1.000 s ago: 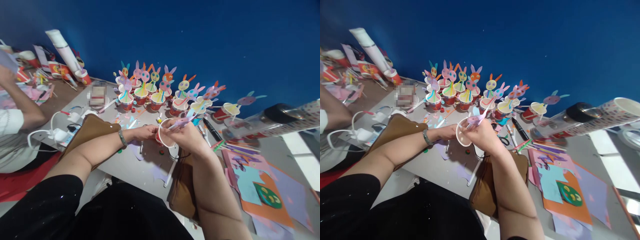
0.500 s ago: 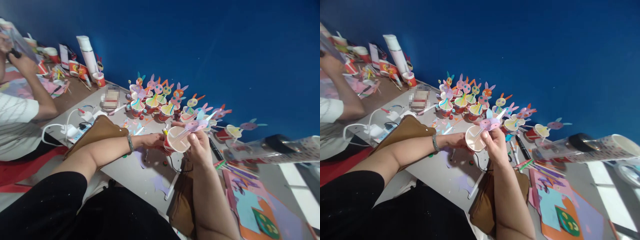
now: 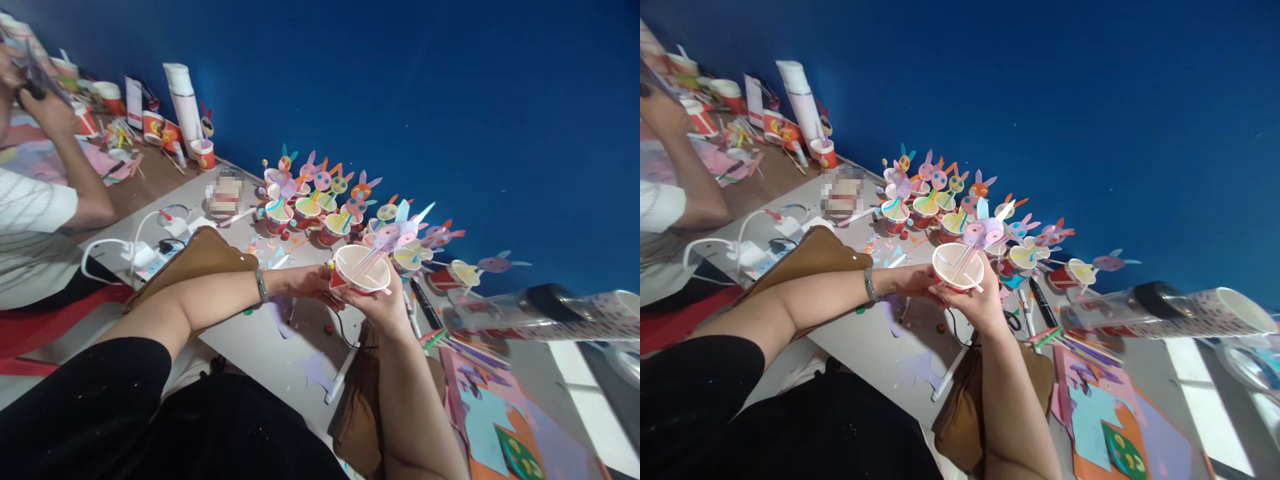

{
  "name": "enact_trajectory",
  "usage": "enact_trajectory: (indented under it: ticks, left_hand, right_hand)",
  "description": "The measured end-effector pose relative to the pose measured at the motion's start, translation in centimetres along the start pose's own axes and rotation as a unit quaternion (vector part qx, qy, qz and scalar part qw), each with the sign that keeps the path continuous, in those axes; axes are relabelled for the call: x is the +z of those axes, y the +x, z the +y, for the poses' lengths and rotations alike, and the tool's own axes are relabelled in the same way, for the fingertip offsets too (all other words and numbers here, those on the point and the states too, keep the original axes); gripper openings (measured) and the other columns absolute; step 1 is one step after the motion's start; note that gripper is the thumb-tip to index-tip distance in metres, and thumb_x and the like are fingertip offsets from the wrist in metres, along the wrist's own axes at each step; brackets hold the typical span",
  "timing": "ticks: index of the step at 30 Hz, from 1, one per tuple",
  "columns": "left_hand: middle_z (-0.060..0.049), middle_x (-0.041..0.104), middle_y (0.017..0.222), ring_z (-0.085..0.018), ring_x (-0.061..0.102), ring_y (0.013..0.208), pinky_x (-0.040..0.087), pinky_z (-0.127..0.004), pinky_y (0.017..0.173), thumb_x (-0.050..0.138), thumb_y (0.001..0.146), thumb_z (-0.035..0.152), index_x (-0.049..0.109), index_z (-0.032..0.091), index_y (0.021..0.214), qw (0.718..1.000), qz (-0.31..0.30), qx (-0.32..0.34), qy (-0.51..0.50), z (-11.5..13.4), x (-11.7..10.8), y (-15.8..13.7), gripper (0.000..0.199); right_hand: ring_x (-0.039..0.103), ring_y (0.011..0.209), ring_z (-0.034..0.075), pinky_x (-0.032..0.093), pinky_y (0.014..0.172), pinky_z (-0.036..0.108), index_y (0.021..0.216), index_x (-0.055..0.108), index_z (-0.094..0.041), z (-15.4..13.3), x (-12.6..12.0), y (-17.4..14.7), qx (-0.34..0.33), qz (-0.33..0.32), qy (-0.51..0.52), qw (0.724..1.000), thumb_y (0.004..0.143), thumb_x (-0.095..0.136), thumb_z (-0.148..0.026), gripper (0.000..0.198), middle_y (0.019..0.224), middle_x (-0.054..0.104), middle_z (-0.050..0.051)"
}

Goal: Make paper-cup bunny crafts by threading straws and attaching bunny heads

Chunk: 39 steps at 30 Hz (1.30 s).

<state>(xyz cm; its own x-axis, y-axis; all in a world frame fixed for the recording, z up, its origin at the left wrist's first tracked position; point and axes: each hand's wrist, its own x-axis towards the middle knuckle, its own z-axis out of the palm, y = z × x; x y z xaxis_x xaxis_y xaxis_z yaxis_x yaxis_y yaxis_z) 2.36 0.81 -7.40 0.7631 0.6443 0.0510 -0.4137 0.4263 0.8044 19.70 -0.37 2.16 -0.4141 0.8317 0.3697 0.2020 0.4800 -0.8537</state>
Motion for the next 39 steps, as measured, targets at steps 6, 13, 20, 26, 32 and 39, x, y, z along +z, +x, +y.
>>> enact_trajectory:
  ticks: [6, 13, 20, 26, 32, 39]
  left_hand:
    - [-0.008, 0.073, 0.09, -0.015, 0.07, 0.078, 0.058, -0.037, 0.091, 0.095, 0.066, 0.053, 0.076, 0.013, 0.103, 1.0, -0.006, -0.001, 0.003, 0.7, 0.5, -0.1, 0.057]
    - [-0.009, 0.076, 0.099, -0.017, 0.071, 0.086, 0.057, -0.039, 0.095, 0.096, 0.063, 0.054, 0.077, 0.016, 0.111, 1.0, 0.002, 0.004, 0.004, 1.0, 0.7, -0.2, 0.064]
    - [-0.01, 0.077, 0.106, -0.019, 0.072, 0.092, 0.058, -0.039, 0.095, 0.097, 0.063, 0.052, 0.078, 0.018, 0.113, 1.0, 0.013, 0.001, 0.004, 1.3, 0.9, -0.2, 0.063]
    - [-0.009, 0.077, 0.099, -0.017, 0.072, 0.084, 0.059, -0.037, 0.088, 0.099, 0.06, 0.047, 0.078, 0.015, 0.105, 0.999, 0.045, 0.009, 0.0, 1.6, 1.3, -0.6, 0.059]
    - [-0.008, 0.077, 0.095, -0.016, 0.071, 0.082, 0.057, -0.032, 0.08, 0.101, 0.056, 0.045, 0.078, 0.014, 0.099, 0.997, 0.076, 0.025, 0.001, 1.4, 1.9, -0.5, 0.058]
    - [-0.011, 0.077, 0.096, -0.018, 0.07, 0.087, 0.056, -0.034, 0.084, 0.1, 0.057, 0.051, 0.079, 0.011, 0.095, 0.998, 0.064, 0.022, 0.013, 1.2, 1.6, -0.3, 0.059]
  right_hand:
    - [0.075, 0.098, 0.03, 0.063, 0.09, 0.046, 0.108, 0.069, -0.021, -1.2, 0.1, 0.2, 0.008, 0.026, -0.018, 0.999, 0.056, 0.099, -0.049, 0.066, 0.105, 0.079, 0.012]
    - [0.076, 0.095, 0.03, 0.064, 0.087, 0.046, 0.108, 0.072, -0.022, -0.4, 0.1, 0.0, -0.001, 0.044, -0.031, 0.999, 0.065, 0.093, -0.041, 0.051, 0.105, 0.08, 0.011]
    - [0.078, 0.089, 0.029, 0.065, 0.081, 0.045, 0.102, 0.075, -0.022, -0.5, 0.2, -0.1, 0.011, 0.046, -0.014, 0.999, 0.069, 0.091, -0.039, 0.041, 0.099, 0.081, 0.009]
    - [0.078, 0.089, 0.03, 0.065, 0.081, 0.047, 0.1, 0.077, -0.023, -0.7, 0.3, 0.0, 0.008, 0.066, -0.029, 0.997, 0.073, 0.087, -0.042, 0.034, 0.098, 0.082, 0.009]
    - [0.078, 0.092, 0.03, 0.065, 0.082, 0.047, 0.105, 0.077, -0.022, -0.2, 0.3, 0.1, 0.014, 0.084, -0.025, 0.996, 0.073, 0.085, -0.044, 0.04, 0.101, 0.083, 0.01]
    - [0.076, 0.102, 0.03, 0.062, 0.094, 0.047, 0.114, 0.07, -0.021, -0.4, -0.1, 0.0, 0.019, 0.031, 0.002, 0.999, 0.067, 0.092, -0.05, 0.059, 0.112, 0.079, 0.012]
